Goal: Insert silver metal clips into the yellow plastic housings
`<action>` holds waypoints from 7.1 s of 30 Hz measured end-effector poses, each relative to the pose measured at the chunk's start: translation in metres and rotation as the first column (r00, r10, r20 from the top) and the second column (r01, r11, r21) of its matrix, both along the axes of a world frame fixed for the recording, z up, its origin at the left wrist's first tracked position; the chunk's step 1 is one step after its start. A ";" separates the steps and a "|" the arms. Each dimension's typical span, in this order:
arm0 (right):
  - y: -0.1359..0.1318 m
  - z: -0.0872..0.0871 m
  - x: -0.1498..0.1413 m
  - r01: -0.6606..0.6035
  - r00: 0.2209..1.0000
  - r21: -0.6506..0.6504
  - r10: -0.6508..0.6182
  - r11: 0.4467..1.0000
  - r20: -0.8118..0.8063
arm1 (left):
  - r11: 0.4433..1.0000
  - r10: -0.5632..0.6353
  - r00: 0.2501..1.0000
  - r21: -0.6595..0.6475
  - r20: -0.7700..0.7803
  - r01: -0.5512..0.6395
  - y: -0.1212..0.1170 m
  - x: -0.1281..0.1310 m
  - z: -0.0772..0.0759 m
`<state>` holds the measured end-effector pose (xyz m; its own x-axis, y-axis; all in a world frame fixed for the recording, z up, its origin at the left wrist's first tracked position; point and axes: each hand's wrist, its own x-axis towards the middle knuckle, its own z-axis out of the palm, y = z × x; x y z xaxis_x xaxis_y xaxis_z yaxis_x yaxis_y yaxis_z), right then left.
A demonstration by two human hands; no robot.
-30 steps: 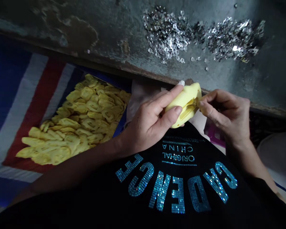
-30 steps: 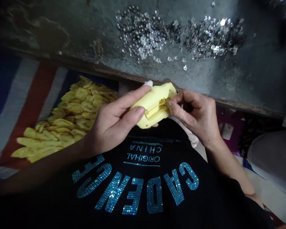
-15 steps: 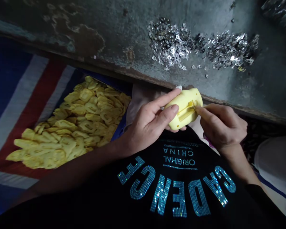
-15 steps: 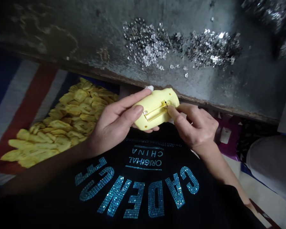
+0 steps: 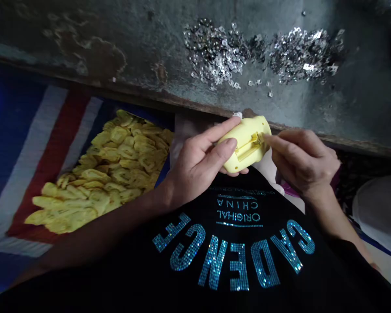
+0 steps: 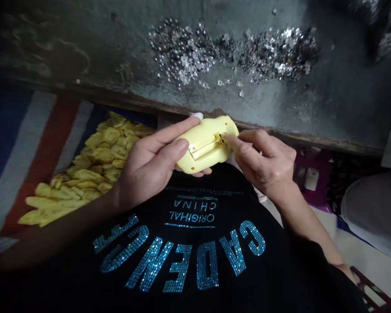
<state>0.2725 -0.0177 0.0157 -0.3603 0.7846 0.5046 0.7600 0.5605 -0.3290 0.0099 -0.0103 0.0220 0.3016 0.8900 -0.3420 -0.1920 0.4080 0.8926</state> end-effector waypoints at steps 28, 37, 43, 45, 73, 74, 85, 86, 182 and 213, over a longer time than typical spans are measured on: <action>0.022 -0.017 0.019 -0.188 0.841 -0.534 -0.146 0.824 -0.522 | 0.630 0.071 0.833 0.672 -0.549 0.389 0.002 0.006 0.000; 0.033 -0.029 0.010 -0.284 0.768 -0.535 -0.146 0.796 -0.624 | 0.599 0.006 0.781 0.628 -0.624 0.497 0.006 0.012 0.008; 0.016 -0.054 0.003 -0.262 0.703 -0.385 -0.098 0.885 -0.705 | 0.592 -0.223 0.851 0.627 -0.476 0.506 0.008 0.005 0.001; 0.007 -0.057 0.002 -0.205 0.696 -0.302 -0.077 0.931 -0.713 | 0.643 -0.322 0.864 0.580 -0.387 0.500 0.011 0.003 0.000; 0.011 -0.031 -0.005 0.019 0.863 -0.136 -0.085 0.991 -0.498 | 0.879 -0.360 0.933 0.332 -0.004 0.341 0.018 -0.006 -0.016; 0.012 -0.030 -0.006 0.014 0.858 -0.159 -0.094 0.987 -0.505 | 0.890 -0.356 0.934 0.306 0.005 0.338 0.018 -0.006 -0.015; 0.037 -0.014 -0.010 -0.075 0.880 -0.427 -0.141 0.901 -0.454 | 0.953 -0.224 0.877 -0.092 0.425 0.288 0.035 -0.006 -0.049; 0.039 -0.012 -0.010 -0.078 0.887 -0.428 -0.134 0.900 -0.443 | 0.953 -0.215 0.876 -0.102 0.431 0.284 0.036 -0.007 -0.052; 0.020 0.011 -0.026 -0.083 0.693 -0.496 -0.308 0.865 -0.653 | 0.952 -0.276 0.915 -0.044 0.295 0.302 0.011 -0.011 -0.017; 0.008 0.018 -0.013 0.102 0.953 -0.226 -0.160 0.969 -0.256 | 0.939 -0.301 0.852 -0.023 0.429 0.343 0.011 -0.008 -0.026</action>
